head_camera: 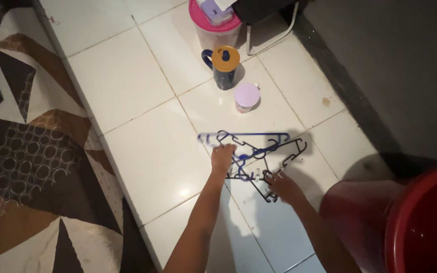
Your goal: The person moves hangers and a bucket of clothes between rooms, places items into a backpack, and hangs garments on a clothing rack. The person also handles a plastic bag and adjusts items on the rack.
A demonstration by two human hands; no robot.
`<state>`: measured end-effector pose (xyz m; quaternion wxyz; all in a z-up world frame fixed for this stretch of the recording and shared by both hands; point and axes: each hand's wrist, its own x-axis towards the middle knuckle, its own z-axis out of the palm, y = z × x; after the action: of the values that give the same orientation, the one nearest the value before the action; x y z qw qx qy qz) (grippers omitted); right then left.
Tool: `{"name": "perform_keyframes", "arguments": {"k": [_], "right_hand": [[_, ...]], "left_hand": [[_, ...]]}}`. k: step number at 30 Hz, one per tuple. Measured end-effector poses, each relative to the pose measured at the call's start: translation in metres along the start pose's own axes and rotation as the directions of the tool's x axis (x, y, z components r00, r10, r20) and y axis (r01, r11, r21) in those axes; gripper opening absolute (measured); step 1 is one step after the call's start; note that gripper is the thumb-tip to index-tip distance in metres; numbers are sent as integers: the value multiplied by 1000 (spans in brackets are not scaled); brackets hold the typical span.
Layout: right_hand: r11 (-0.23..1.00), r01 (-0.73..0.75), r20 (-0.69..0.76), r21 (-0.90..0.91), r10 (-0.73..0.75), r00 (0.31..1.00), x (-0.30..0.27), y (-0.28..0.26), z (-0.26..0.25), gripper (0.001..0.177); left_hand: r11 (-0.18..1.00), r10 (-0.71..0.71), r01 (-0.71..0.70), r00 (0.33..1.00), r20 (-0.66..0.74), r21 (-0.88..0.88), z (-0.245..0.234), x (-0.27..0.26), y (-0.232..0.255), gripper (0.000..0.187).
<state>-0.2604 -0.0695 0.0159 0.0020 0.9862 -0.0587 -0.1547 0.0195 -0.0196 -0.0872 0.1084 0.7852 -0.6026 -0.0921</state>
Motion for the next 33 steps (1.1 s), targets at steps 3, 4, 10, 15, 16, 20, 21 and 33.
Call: {"name": "perform_keyframes", "arguments": {"k": [3, 4, 10, 15, 16, 20, 21, 33], "right_hand": [[992, -114, 159, 46, 106, 982, -3, 13, 6, 13], [951, -230, 135, 206, 205, 969, -5, 17, 9, 25], [924, -291, 57, 248, 286, 956, -23, 16, 35, 57], [726, -512, 21, 460, 567, 823, -17, 13, 45, 7], [675, -556, -14, 485, 642, 766, -14, 17, 42, 8], [16, -334, 183, 942, 810, 557, 4, 45, 10, 12], [-295, -125, 312, 947, 761, 568, 9, 50, -3, 13], [-703, 439, 268, 560, 655, 707, 49, 12, -173, 43]], "left_hand": [[978, -119, 78, 971, 209, 192, 4, -2, -14, 38], [976, -124, 71, 958, 258, 204, 5, -4, -21, 38], [970, -123, 57, 954, 273, 238, -9, -30, -48, 38], [985, -112, 112, 994, 9, -130, -55, -36, -30, 26], [972, -130, 125, 991, -14, -202, -67, -37, -23, 24], [868, -244, 199, 969, -43, -455, -125, -42, 8, 21], [832, -280, 225, 959, -34, -507, -140, -45, 16, 22], [936, 35, -158, 930, -365, -314, -228, -62, 103, 54]]}}
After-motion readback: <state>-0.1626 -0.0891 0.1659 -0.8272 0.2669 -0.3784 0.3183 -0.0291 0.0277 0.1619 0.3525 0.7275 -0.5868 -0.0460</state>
